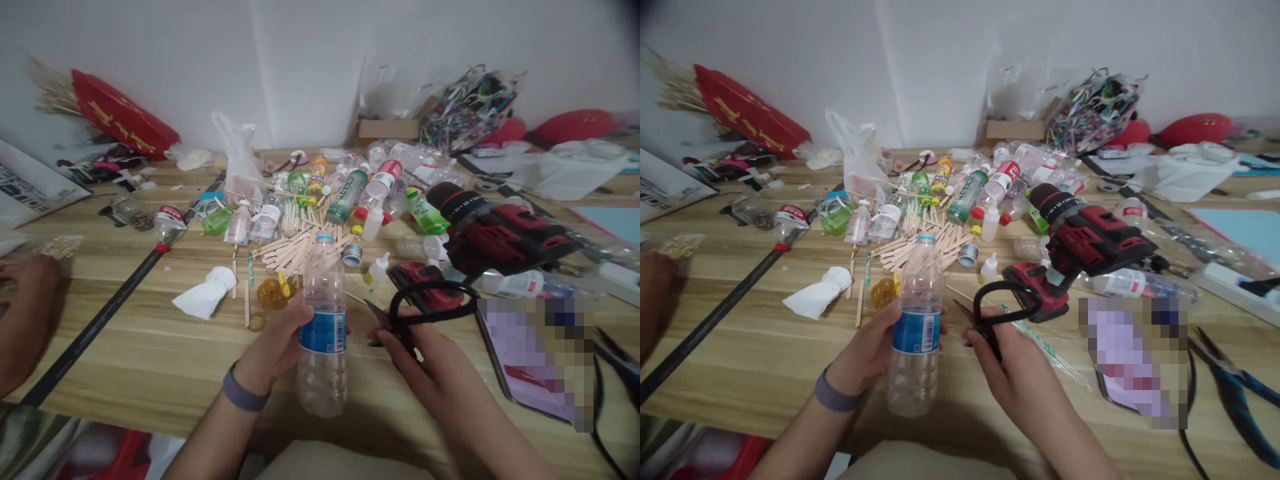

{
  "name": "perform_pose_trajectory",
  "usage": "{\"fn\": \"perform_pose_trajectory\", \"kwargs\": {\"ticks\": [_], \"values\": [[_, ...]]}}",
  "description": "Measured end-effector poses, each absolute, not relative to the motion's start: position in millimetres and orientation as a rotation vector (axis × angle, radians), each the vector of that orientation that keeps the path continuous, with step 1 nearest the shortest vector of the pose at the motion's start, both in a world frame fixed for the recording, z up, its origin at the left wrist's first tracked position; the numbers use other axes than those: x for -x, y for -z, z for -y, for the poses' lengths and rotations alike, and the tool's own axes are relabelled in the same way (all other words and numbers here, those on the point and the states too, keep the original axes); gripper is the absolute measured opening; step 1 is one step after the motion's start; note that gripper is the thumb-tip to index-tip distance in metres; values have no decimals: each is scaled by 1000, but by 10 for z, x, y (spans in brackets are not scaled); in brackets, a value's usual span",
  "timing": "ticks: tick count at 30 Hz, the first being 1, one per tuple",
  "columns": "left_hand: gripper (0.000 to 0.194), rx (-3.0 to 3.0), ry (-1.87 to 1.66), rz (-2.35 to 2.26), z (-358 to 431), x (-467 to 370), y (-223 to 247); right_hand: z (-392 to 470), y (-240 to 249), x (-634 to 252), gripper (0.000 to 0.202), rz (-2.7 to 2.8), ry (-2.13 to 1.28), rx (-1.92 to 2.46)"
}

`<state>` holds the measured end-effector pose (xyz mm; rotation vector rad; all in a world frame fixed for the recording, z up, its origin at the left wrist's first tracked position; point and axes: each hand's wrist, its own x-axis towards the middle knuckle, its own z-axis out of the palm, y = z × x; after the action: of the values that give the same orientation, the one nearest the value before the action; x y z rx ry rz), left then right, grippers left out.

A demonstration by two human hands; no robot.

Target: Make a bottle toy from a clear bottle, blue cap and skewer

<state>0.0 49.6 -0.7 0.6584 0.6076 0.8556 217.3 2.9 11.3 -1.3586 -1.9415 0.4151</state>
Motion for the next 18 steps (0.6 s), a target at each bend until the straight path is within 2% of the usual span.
{"fn": "perform_pose_trajectory", "kwargs": {"ticks": [9, 14, 18], "values": [[55, -615, -832, -685, -426, -35, 15, -104, -213, -2200, 18, 2136, 237, 1235], [55, -657, -807, -709, -433, -29, 16, -95, -247, -2210, 16, 2195, 216, 1150], [55, -670, -800, -689, -422, -29, 37, -57, -242, -2214, 25, 2224, 337, 1093]]}}
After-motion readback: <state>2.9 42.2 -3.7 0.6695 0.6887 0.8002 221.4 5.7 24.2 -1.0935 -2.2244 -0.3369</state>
